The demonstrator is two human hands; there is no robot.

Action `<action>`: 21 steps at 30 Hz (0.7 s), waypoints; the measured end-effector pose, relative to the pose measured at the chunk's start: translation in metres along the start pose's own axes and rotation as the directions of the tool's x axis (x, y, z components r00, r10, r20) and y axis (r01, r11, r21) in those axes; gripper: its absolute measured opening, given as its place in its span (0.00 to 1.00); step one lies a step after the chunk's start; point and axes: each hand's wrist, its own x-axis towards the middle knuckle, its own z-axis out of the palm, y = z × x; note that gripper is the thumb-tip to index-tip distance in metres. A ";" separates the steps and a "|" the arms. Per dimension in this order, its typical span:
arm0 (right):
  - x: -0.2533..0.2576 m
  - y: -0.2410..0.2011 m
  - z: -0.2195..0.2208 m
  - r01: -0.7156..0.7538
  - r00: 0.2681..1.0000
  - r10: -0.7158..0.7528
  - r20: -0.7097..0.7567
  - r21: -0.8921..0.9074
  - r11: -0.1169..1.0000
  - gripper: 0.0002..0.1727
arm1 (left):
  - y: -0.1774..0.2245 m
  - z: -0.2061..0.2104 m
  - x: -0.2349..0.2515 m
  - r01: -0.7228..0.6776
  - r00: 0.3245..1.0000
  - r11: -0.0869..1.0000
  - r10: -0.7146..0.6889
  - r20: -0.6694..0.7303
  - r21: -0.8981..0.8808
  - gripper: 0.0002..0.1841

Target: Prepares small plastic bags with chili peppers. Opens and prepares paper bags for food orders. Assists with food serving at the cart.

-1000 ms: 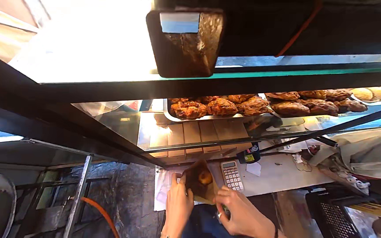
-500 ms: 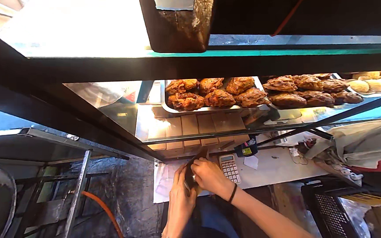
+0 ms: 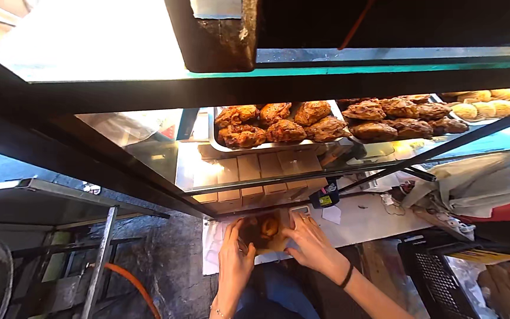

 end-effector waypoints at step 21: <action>0.031 -0.016 0.120 0.364 0.539 0.448 -0.713 0.677 0.640 0.18 | 0.046 -0.009 0.065 -0.387 0.919 0.782 0.284 0.273 0.489 0.42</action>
